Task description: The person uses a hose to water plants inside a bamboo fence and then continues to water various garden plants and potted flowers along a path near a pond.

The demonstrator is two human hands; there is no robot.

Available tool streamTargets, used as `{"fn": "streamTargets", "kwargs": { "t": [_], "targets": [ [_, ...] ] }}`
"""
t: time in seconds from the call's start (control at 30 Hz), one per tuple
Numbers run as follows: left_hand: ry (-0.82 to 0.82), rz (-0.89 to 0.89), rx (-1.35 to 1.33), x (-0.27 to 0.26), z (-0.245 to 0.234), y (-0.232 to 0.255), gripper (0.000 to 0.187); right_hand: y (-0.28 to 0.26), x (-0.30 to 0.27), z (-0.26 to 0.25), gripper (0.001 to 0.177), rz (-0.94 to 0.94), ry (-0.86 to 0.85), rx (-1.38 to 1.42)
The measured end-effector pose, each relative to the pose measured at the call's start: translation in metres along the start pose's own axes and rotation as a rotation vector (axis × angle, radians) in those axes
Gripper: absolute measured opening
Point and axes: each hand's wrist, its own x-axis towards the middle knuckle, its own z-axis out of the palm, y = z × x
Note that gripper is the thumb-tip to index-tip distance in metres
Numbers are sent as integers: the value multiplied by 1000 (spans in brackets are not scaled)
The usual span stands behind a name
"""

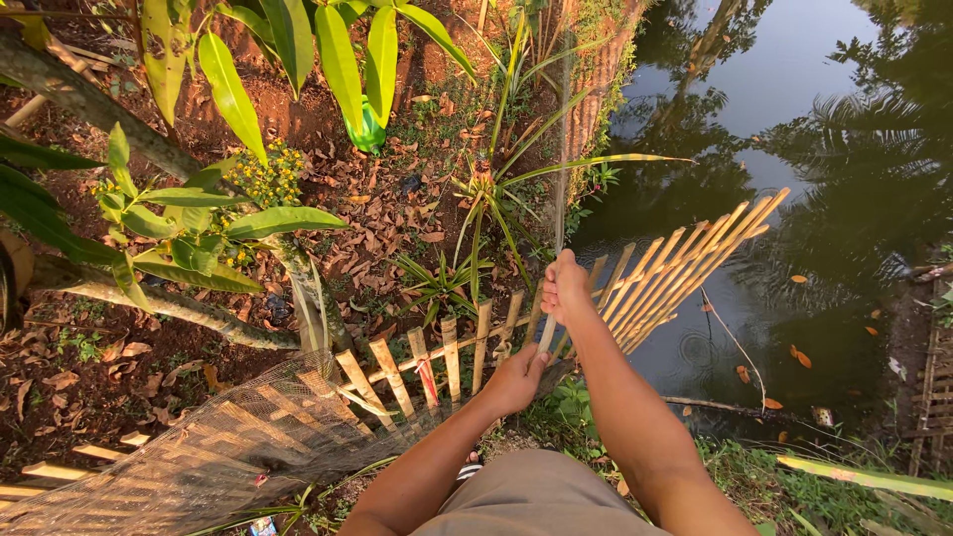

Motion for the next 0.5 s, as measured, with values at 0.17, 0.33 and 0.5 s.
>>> {"fn": "streamTargets", "kwargs": {
  "t": [0.17,0.33,0.5],
  "targets": [
    [-11,-34,16,4,-2,-2,30,1,1,3,43,-60,-58,-13],
    [7,-24,0,7,-4,-1,31,-2,11,7,45,-32,-72,-35],
    [14,-66,-21,11,-5,-3,31,-4,18,12,43,-54,-92,-93]
  ]
}}
